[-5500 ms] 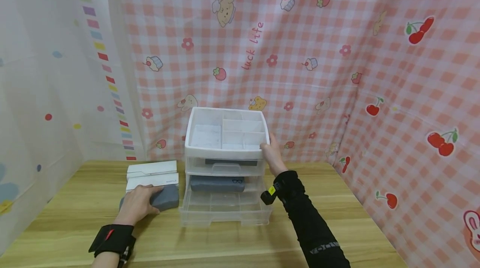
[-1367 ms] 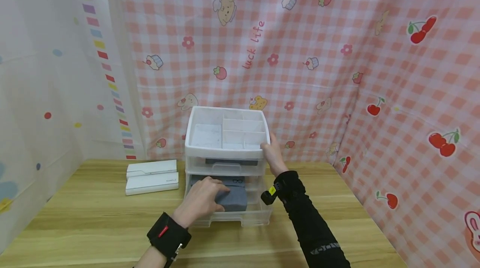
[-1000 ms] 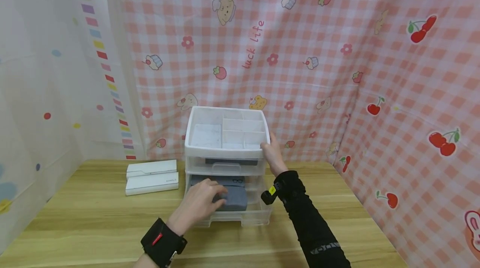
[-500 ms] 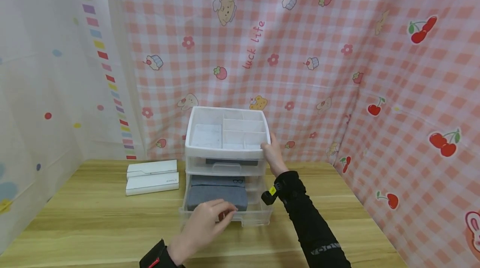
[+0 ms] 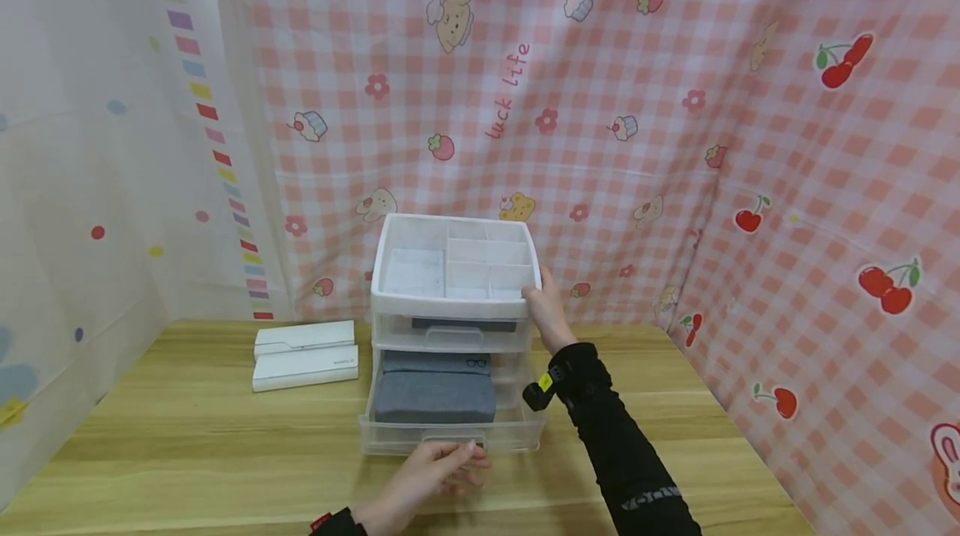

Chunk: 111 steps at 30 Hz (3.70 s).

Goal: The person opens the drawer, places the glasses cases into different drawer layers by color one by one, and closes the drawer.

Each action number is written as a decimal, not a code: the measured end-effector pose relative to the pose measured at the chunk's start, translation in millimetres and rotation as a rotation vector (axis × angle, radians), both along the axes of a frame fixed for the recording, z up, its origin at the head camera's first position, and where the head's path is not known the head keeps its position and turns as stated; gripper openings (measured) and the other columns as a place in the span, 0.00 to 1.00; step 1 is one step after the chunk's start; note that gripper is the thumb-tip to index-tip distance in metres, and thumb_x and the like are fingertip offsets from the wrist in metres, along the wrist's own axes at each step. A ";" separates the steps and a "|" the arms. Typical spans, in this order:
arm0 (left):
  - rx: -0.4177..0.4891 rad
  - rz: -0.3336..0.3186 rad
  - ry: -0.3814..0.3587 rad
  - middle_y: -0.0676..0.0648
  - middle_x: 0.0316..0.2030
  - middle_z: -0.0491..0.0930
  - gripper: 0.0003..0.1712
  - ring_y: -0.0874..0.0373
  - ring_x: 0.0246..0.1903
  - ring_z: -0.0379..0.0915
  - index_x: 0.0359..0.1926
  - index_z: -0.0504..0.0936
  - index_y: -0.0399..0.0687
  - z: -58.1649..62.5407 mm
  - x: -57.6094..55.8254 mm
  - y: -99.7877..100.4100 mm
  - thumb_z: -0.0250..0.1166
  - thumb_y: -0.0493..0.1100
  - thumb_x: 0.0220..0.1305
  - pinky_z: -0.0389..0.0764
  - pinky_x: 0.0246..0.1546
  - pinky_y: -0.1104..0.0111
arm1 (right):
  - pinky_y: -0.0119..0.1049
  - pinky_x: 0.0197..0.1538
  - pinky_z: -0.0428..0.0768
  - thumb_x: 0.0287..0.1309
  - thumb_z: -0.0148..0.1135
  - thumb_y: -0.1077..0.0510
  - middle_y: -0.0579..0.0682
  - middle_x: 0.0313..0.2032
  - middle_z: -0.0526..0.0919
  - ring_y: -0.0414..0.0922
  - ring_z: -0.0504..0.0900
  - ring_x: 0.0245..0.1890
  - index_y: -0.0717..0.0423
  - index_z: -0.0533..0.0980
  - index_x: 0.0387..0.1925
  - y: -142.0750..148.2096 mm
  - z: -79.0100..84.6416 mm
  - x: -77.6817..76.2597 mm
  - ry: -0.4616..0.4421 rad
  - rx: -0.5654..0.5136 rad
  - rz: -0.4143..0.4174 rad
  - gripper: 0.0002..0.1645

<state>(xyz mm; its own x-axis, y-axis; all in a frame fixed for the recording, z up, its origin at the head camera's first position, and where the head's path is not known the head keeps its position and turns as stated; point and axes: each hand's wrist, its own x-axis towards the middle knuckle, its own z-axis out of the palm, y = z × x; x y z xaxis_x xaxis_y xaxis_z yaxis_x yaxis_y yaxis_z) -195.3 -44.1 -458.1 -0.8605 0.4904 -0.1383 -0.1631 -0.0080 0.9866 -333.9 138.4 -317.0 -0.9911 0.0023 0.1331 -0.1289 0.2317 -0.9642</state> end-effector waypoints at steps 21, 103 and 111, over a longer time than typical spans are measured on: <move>0.328 0.375 -0.163 0.60 0.33 0.85 0.10 0.70 0.35 0.80 0.44 0.84 0.47 -3.4 7.3 16.3 0.64 0.43 0.62 0.77 0.37 0.77 | 0.58 0.70 0.56 0.58 0.42 0.66 0.57 0.68 0.60 0.56 0.61 0.65 0.55 0.52 0.71 4.1 -17.4 -18.8 0.021 -0.002 -0.015 0.38; 0.372 0.575 -0.293 0.49 0.36 0.87 0.23 0.63 0.34 0.82 0.52 0.78 0.39 -0.8 -67.3 17.5 0.61 0.51 0.65 0.76 0.35 0.76 | 0.57 0.70 0.57 0.56 0.41 0.67 0.58 0.68 0.61 0.56 0.62 0.65 0.56 0.54 0.70 1.4 -18.3 -20.5 0.034 -0.022 -0.045 0.38; 0.374 0.570 -0.315 0.30 0.54 0.76 0.38 0.57 0.39 0.83 0.65 0.58 0.28 -7.1 -68.4 15.7 0.54 0.56 0.69 0.80 0.44 0.70 | 0.57 0.70 0.57 0.56 0.42 0.66 0.57 0.68 0.61 0.56 0.62 0.66 0.55 0.55 0.70 -0.2 -19.1 -18.6 0.040 -0.034 -0.065 0.37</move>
<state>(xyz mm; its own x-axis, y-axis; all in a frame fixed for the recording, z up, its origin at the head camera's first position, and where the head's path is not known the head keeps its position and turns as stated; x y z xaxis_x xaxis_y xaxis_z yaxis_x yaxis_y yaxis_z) -263.7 -28.4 -465.2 -0.9425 0.0427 -0.3315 -0.3072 -0.5011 0.8090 -352.5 138.2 -336.0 -0.9826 0.0714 0.1716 -0.1535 0.2083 -0.9659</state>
